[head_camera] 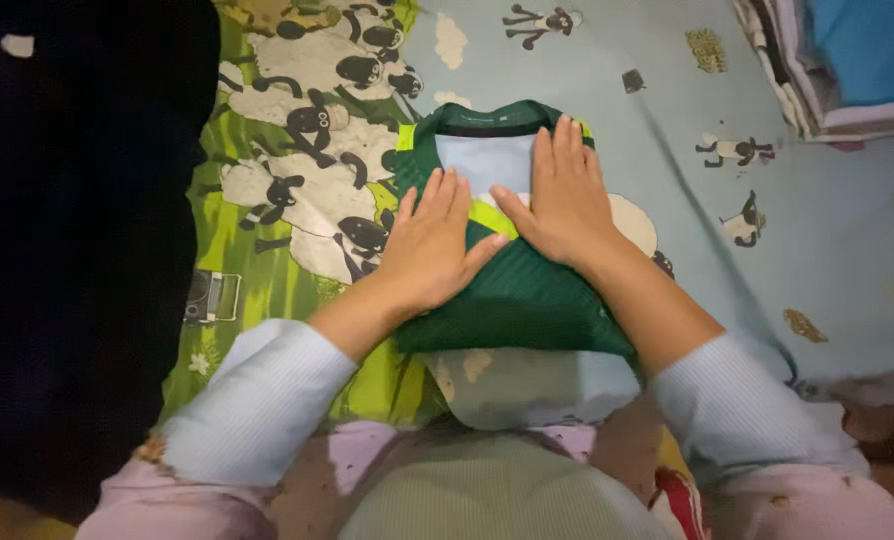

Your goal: The person folds a light blue t-shirt, a green t-shirt, and a dark gray t-shirt on a bed with a sheep-patterned sheet. Each shirt is smoothed, folded into a compact rectangle, and stacked on the right side of the bed.

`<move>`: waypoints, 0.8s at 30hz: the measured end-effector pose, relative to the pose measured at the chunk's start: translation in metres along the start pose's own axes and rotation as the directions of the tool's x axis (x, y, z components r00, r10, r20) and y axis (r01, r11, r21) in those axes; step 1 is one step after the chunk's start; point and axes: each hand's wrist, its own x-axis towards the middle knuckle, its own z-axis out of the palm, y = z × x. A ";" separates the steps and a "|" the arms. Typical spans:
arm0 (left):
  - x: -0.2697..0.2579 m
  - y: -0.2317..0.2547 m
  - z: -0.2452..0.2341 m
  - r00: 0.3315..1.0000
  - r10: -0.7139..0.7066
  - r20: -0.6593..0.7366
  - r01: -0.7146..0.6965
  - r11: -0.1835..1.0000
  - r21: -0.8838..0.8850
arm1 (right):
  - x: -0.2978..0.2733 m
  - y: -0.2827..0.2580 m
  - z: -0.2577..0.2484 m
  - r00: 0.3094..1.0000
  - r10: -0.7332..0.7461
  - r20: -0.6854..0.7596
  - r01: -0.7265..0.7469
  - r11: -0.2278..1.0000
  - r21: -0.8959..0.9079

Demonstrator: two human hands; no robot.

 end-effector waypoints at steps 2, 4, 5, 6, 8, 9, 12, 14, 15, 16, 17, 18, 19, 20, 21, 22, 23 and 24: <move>0.006 -0.001 -0.002 1.000 -0.015 0.011 0.015 0.999 0.042 | 0.010 0.004 0.002 1.000 -0.001 -0.027 0.000 0.999 -0.034; 0.007 -0.003 -0.003 1.000 0.000 -0.019 0.000 1.000 0.028 | 0.016 0.008 0.002 1.000 0.021 0.009 -0.020 1.000 -0.023; 0.007 -0.004 -0.005 1.000 0.003 -0.005 -0.003 1.000 0.030 | 0.018 0.008 0.001 0.998 0.040 0.052 -0.041 0.999 0.004; 0.007 -0.004 -0.007 1.000 0.005 0.008 -0.005 1.000 0.031 | 0.021 0.007 -0.002 0.994 0.059 0.097 -0.062 0.998 0.029; 0.004 0.000 -0.014 0.998 -0.011 0.061 0.011 1.000 0.011 | 0.024 0.003 -0.013 0.983 0.071 0.168 -0.074 0.997 0.015; 0.000 0.004 -0.018 0.994 -0.029 0.101 0.030 1.000 -0.008 | 0.022 0.000 -0.019 0.976 0.078 0.204 -0.082 0.997 0.009; -0.021 0.022 -0.028 0.994 0.061 0.088 -0.060 0.998 -0.019 | 0.000 -0.016 -0.037 0.956 0.087 0.281 -0.091 0.996 0.001; -0.042 0.039 -0.029 0.990 0.137 0.019 -0.138 0.990 0.013 | -0.035 -0.031 -0.041 0.963 -0.050 0.267 0.047 0.999 0.015; -0.053 0.047 -0.027 0.987 0.159 -0.021 -0.158 0.987 0.041 | -0.053 -0.039 -0.041 0.958 -0.119 0.261 0.117 0.993 0.022; -0.061 0.053 -0.025 0.981 0.182 -0.061 -0.178 0.982 0.069 | -0.067 -0.045 -0.041 0.969 -0.148 0.197 0.147 0.989 0.018; -0.068 0.056 -0.023 0.979 0.181 -0.096 -0.176 0.982 0.062 | -0.079 -0.051 -0.038 0.975 -0.178 0.131 0.178 0.984 0.012; -0.072 0.058 -0.020 0.975 0.180 -0.130 -0.174 0.983 0.054 | -0.089 -0.054 -0.036 0.976 -0.207 0.065 0.207 0.978 0.004; -0.075 0.059 -0.017 0.970 0.180 -0.166 -0.175 0.983 0.048 | -0.096 -0.057 -0.034 0.982 -0.185 0.045 0.185 0.983 0.002; -0.079 0.059 -0.014 0.970 0.170 -0.174 -0.165 0.985 0.040 | -0.101 -0.058 -0.031 0.986 -0.162 0.024 0.162 0.987 0.001; -0.081 0.057 -0.010 0.970 0.161 -0.182 -0.158 0.987 0.033 | -0.103 -0.057 -0.028 0.990 -0.138 0.002 0.138 0.990 0.000; -0.083 0.054 -0.006 0.970 0.153 -0.190 -0.151 0.988 0.025 | -0.104 -0.053 -0.026 0.992 -0.130 -0.009 0.130 0.991 0.032; -0.083 0.048 -0.001 0.978 0.144 -0.153 -0.155 0.986 -0.060 | -0.106 -0.048 -0.025 0.993 -0.119 -0.015 0.120 0.991 0.066; -0.079 0.038 0.003 0.984 0.138 -0.115 -0.154 0.977 -0.144 | -0.108 -0.042 -0.024 0.994 -0.109 -0.021 0.110 0.989 0.101</move>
